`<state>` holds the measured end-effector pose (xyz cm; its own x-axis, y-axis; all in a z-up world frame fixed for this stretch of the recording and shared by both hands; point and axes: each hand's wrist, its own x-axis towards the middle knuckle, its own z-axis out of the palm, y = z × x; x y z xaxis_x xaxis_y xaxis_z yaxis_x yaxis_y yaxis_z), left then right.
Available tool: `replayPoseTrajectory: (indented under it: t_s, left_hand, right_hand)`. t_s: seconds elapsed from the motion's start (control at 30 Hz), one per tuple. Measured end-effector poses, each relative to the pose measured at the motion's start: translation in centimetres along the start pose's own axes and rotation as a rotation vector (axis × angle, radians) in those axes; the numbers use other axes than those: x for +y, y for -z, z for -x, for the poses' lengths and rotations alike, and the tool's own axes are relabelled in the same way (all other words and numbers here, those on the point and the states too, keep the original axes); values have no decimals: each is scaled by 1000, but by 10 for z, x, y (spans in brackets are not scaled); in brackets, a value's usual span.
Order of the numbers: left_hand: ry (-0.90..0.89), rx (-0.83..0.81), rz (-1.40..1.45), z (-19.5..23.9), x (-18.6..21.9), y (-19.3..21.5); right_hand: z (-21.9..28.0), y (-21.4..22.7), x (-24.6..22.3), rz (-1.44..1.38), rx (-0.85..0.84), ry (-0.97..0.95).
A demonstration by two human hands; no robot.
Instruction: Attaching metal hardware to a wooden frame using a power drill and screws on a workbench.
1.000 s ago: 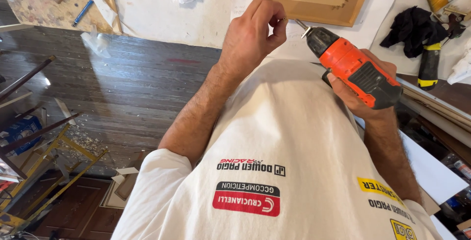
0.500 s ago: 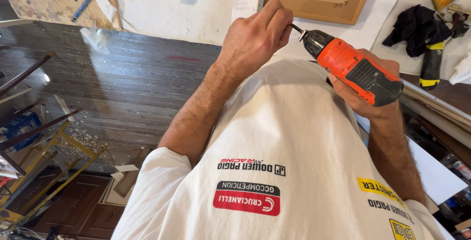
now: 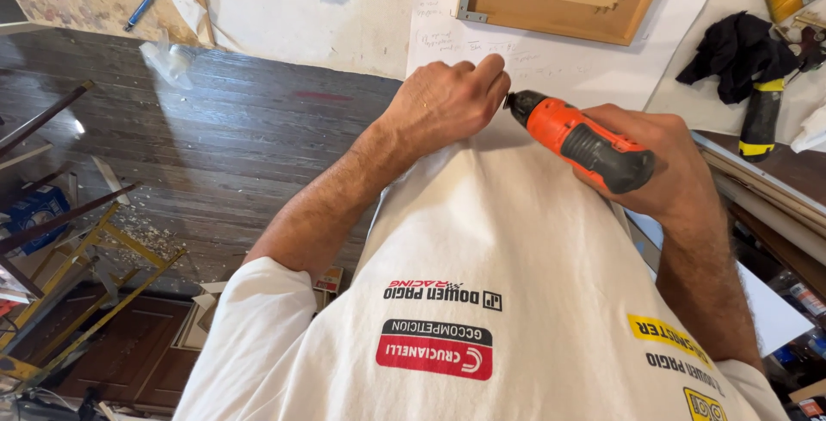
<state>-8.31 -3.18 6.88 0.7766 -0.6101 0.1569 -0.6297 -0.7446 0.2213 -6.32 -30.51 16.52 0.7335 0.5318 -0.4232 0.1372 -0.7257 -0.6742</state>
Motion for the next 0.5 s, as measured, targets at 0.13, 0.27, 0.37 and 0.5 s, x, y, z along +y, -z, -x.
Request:
replayPoseTrajectory:
  t_s: [0.13,0.27,0.37,0.5]
  left_hand:
    - [18,-45,74,11,-1,-8]
    - [88,-14,110,12,-11,-12]
    - [148,13,210,10,-19,-14]
    - [207,53,219,8,-30,-21]
  right_hand:
    - [-8,-6,3,-17,-80,-27]
    - [-15,-13,8,-49,-65,-23]
    - [-24,-13,7,-137,-64,12]
    - [-32,-22,8,-76,-18,-9]
